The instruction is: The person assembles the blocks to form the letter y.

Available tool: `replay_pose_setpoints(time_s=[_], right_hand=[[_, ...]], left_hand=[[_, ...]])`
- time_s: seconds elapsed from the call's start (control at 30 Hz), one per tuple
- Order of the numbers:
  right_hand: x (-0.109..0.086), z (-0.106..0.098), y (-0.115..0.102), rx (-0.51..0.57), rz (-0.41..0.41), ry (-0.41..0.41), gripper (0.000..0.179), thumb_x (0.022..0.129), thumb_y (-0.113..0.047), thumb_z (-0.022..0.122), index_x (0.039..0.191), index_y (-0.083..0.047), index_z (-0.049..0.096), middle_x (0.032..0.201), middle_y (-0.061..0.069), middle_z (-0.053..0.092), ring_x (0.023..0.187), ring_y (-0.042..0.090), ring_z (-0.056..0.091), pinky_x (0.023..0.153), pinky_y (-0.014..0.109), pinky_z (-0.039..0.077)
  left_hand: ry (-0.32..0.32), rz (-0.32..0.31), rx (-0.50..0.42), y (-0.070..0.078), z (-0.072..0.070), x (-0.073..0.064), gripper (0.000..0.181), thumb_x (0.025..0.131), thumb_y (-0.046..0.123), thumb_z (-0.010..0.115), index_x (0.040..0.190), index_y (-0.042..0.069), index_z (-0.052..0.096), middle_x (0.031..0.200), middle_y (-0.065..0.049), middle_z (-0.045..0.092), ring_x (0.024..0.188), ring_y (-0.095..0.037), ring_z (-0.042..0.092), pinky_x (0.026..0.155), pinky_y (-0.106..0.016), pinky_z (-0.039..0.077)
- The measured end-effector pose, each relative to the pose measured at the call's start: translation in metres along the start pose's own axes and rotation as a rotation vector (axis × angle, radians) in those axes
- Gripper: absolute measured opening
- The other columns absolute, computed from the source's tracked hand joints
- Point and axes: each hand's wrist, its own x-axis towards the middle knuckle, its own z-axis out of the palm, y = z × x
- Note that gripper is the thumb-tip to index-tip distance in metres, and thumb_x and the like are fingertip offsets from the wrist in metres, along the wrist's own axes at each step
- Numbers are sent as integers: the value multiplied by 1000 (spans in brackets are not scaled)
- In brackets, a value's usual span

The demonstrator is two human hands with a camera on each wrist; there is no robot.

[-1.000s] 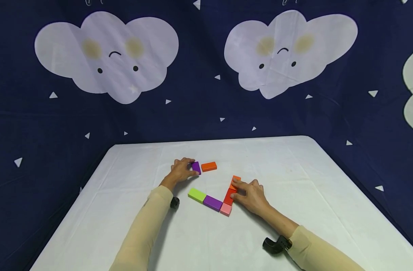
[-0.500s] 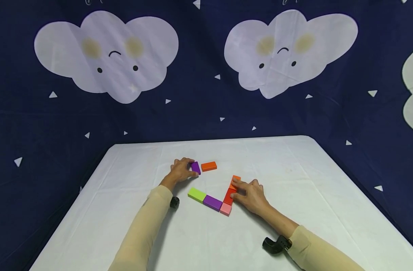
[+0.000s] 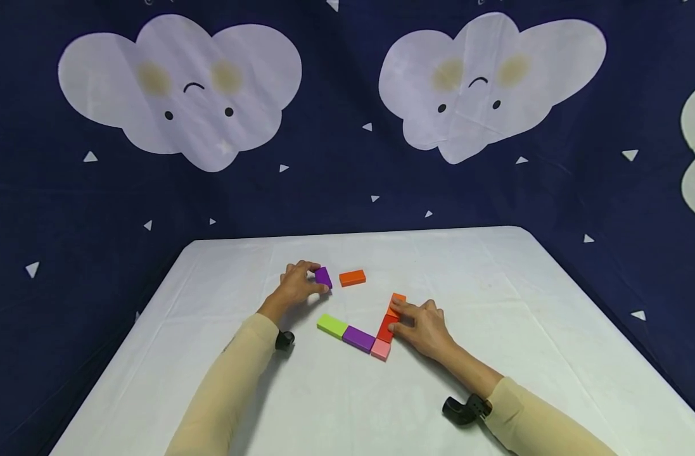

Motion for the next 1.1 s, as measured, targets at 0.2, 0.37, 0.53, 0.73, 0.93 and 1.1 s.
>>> replay_pose_setpoints(time_s=[0.2,0.37,0.53,0.73,0.93,1.1], right_hand=[[1,-1,0,-4,-4,0,49,76,-34,76,121,-17,65,132,-3,59,76,14,37,70,30,24],[2,0,1,-13,-4,-1,50,76,-35,76,121,-18,65,131,-3,59,75,15,37,69,30,23],[2,1,0,-14,0,-3,49,76,-36,76,121,-19,65,131,-4,60,75,15,37,68,30,23],[2,1,0,-1,2,-5,50,76,-35,76,122,-18,65,132,-4,58,76,15,37,69,30,23],[2,2,2,-13,-20,7,49,76,-35,75,121,-17,65,131,-3,59,76,14,38,69,30,24],[3,2,2,-18,-21,7,49,76,-36,75,121,-19,65,131,-4,60,75,14,37,69,30,23]], left_hand=[[21,0,-65,1,-12,-12,61,78,31,76,133,16,53,133,-5,52,121,-26,40,97,-44,31],[19,45,-77,7,-16,-26,59,78,30,76,131,16,54,131,-4,53,119,-27,42,96,-45,32],[0,66,-102,16,-18,-41,59,77,30,77,130,18,55,130,-3,54,117,-26,42,91,-43,36],[-29,114,-113,26,-16,-62,59,75,28,78,129,21,56,127,0,55,116,-23,41,87,-39,36],[-74,186,-130,36,-6,-85,61,74,26,80,130,22,56,126,6,57,115,-21,42,87,-39,35],[-131,238,-176,42,4,-102,61,73,26,80,129,22,57,124,7,57,114,-21,44,87,-40,36]])
